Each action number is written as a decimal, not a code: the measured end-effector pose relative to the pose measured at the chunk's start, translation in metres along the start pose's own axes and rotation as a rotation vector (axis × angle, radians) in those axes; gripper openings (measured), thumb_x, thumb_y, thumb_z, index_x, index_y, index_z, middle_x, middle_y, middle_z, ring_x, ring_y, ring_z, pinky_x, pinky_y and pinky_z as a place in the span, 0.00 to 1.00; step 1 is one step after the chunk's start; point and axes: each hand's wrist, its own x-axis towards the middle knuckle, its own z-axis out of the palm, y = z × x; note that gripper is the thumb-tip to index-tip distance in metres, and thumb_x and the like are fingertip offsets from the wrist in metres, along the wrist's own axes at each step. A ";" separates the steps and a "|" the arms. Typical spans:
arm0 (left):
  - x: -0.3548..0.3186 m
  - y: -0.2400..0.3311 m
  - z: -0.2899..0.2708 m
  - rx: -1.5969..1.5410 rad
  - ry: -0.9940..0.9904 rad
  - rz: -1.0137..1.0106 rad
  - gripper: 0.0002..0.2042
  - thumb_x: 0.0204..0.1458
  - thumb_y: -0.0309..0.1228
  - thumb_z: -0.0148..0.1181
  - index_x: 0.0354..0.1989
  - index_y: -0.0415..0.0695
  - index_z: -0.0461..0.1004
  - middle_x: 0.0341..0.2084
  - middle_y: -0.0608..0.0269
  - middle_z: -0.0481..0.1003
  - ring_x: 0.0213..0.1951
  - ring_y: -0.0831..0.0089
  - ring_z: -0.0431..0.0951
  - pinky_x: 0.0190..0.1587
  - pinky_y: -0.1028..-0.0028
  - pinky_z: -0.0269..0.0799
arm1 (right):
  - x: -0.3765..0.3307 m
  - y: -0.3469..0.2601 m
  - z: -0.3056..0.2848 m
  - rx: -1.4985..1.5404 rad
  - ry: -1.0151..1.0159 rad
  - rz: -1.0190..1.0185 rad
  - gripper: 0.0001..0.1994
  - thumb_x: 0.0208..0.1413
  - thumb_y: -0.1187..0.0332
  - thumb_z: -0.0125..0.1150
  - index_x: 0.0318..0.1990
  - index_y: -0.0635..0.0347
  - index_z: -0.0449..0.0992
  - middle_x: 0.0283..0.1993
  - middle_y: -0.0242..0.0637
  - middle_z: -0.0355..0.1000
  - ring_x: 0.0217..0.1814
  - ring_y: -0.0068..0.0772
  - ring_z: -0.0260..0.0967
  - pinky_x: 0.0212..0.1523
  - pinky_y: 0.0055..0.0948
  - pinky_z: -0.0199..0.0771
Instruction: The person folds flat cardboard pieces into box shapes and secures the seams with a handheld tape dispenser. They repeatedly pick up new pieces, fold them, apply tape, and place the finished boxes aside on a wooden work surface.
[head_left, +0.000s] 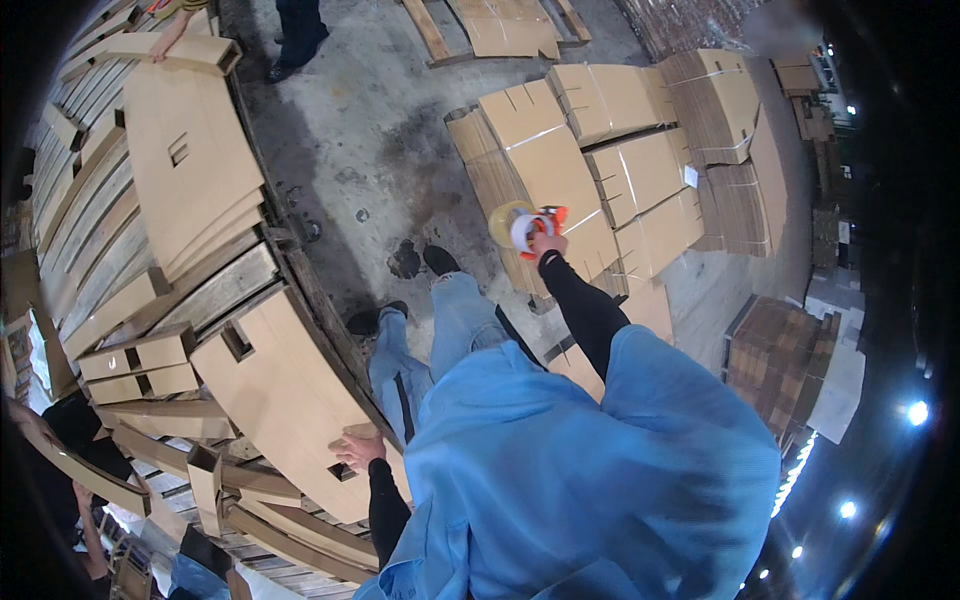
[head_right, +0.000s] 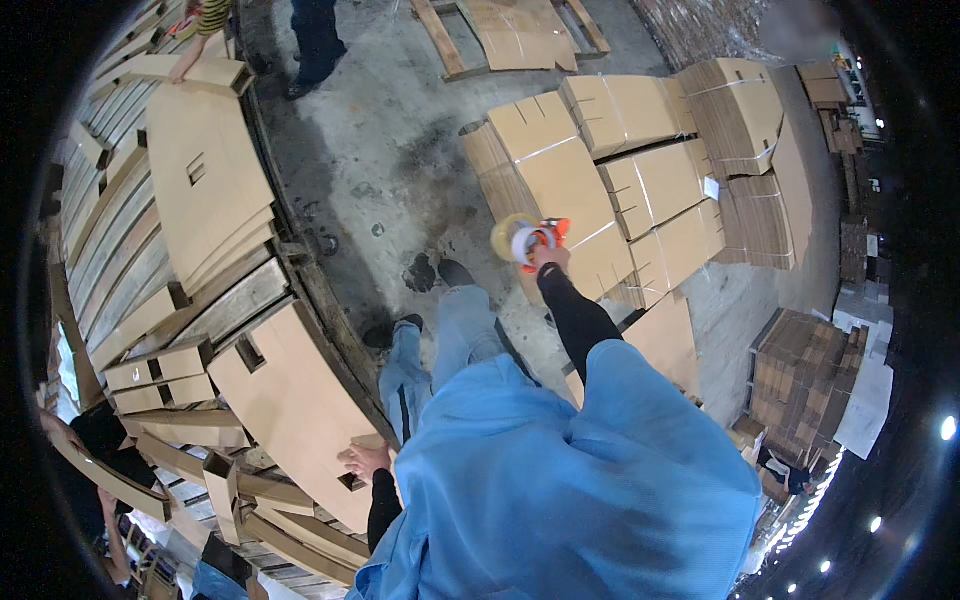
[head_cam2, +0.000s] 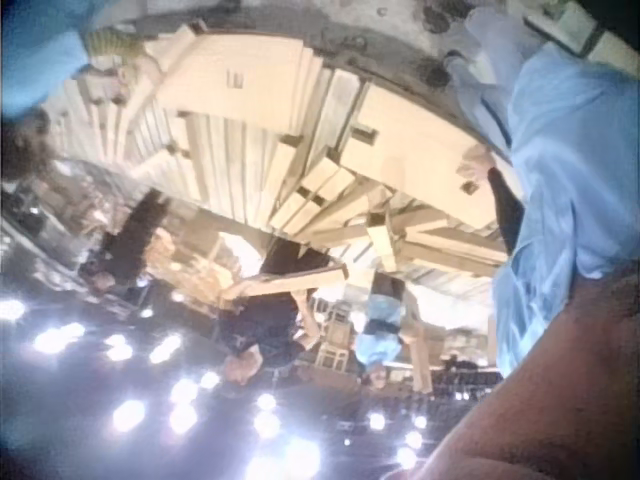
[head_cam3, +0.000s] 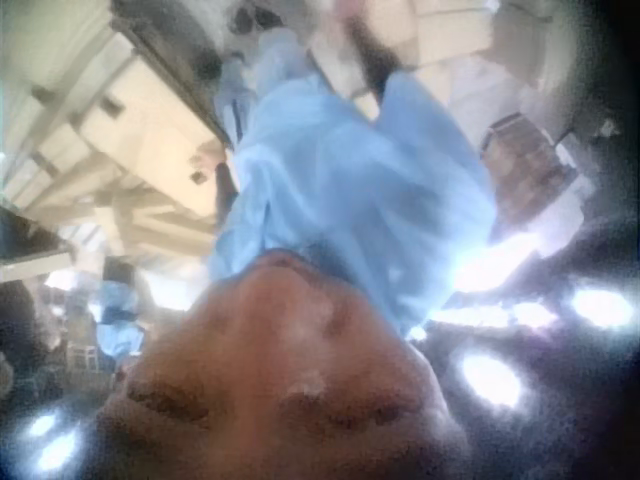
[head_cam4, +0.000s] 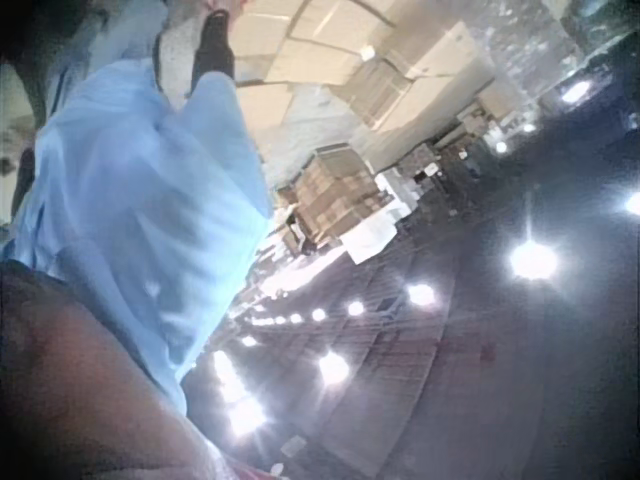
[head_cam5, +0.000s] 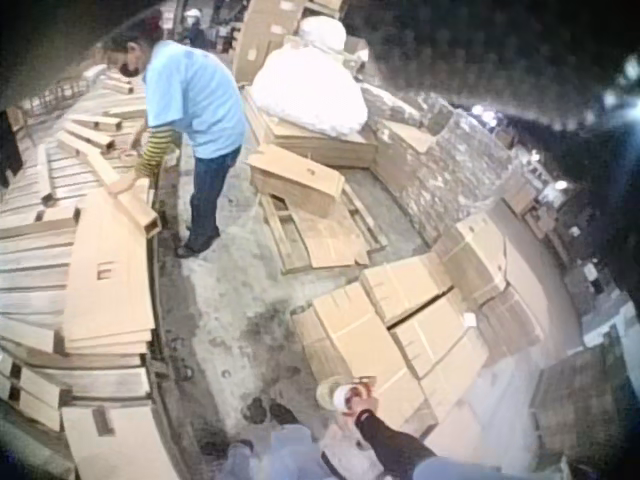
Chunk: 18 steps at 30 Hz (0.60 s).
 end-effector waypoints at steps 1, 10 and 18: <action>0.006 0.006 0.003 0.023 0.034 0.068 0.54 0.37 0.49 0.78 0.71 0.46 0.50 0.71 0.30 0.44 0.70 0.34 0.53 0.65 0.44 0.64 | 0.039 0.010 -0.009 -0.001 0.065 0.064 0.22 0.42 0.75 0.72 0.48 0.68 0.76 0.42 0.45 0.79 0.39 0.43 0.80 0.29 0.44 0.86; 0.018 -0.012 0.029 0.011 0.121 0.080 0.49 0.42 0.35 0.74 0.71 0.38 0.49 0.67 0.24 0.50 0.66 0.38 0.62 0.65 0.55 0.65 | 0.258 0.024 0.017 0.181 0.101 0.118 0.19 0.50 0.69 0.66 0.51 0.60 0.75 0.45 0.42 0.78 0.43 0.43 0.79 0.34 0.50 0.84; -0.014 -0.004 0.017 -0.222 0.323 -0.013 0.38 0.41 0.21 0.64 0.66 0.39 0.60 0.71 0.33 0.51 0.67 0.43 0.63 0.66 0.59 0.66 | 0.282 0.009 -0.004 0.175 -0.247 -0.041 0.25 0.58 0.70 0.54 0.61 0.31 0.66 0.58 0.30 0.73 0.53 0.42 0.74 0.37 0.54 0.79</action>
